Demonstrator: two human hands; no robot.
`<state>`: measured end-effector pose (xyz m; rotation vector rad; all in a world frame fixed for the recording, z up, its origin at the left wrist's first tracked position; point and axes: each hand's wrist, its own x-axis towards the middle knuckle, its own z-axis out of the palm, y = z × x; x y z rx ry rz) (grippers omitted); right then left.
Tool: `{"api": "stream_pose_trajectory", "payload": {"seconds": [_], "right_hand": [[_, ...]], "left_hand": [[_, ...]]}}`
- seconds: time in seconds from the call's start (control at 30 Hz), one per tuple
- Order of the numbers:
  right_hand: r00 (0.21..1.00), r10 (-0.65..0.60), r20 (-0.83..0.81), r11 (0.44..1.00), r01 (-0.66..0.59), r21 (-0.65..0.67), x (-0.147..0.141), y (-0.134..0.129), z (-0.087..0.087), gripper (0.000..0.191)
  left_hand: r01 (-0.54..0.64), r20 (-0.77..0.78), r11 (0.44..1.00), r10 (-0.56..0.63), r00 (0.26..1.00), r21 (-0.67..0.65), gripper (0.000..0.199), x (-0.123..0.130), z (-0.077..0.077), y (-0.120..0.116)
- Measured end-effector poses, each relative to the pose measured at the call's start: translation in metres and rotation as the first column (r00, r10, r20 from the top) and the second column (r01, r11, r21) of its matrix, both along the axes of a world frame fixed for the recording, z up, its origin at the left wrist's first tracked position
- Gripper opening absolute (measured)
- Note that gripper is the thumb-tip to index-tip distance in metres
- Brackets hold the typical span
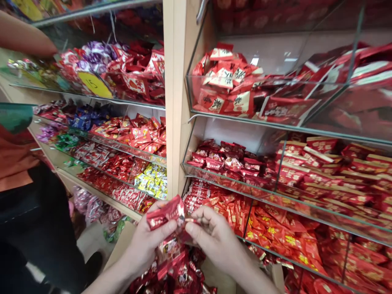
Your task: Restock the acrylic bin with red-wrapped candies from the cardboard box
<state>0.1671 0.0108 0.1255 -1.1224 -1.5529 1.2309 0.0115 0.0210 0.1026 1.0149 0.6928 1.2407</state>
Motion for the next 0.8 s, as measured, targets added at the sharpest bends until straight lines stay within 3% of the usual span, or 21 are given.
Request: {"api": "stream_pose_trajectory", "payload": {"seconds": [0.13,0.27,0.37,0.43,0.53,0.67,0.8], "right_hand": [[0.996,-0.074,-0.058,0.997,0.074,-0.001,-0.004,-0.004,-0.014,0.025],[0.993,-0.114,-0.038,0.994,0.114,-0.003,-0.004,-0.005,-0.019,0.025],[0.975,-0.084,0.205,0.971,0.034,0.235,0.001,-0.006,-0.012,0.028],[0.904,-0.034,0.425,0.886,-0.17,0.432,0.005,-0.009,-0.006,0.041],[0.749,-0.077,0.658,0.763,-0.38,0.523,0.008,-0.015,0.0,0.035],[0.643,-0.236,0.728,0.723,-0.385,0.574,0.016,-0.013,0.014,0.04],[0.584,-0.559,0.589,0.565,-0.252,0.786,0.037,0.02,0.054,0.032]], "left_hand": [[0.075,-0.135,0.996,-0.067,0.989,0.055,0.028,-0.002,-0.002,-0.002],[0.056,-0.054,0.998,-0.056,0.997,-0.007,0.03,-0.001,-0.002,-0.003],[0.078,0.09,0.974,-0.059,0.994,-0.215,0.037,-0.002,0.004,-0.004],[0.155,0.18,0.928,-0.098,0.979,-0.34,0.038,-0.003,0.01,-0.006],[0.25,0.245,0.885,-0.161,0.956,-0.393,0.031,-0.006,0.017,-0.011],[0.279,0.246,0.888,-0.197,0.949,-0.365,0.03,-0.013,0.021,-0.016],[0.26,0.175,0.913,-0.214,0.961,-0.313,0.033,-0.024,0.01,-0.019]]}}
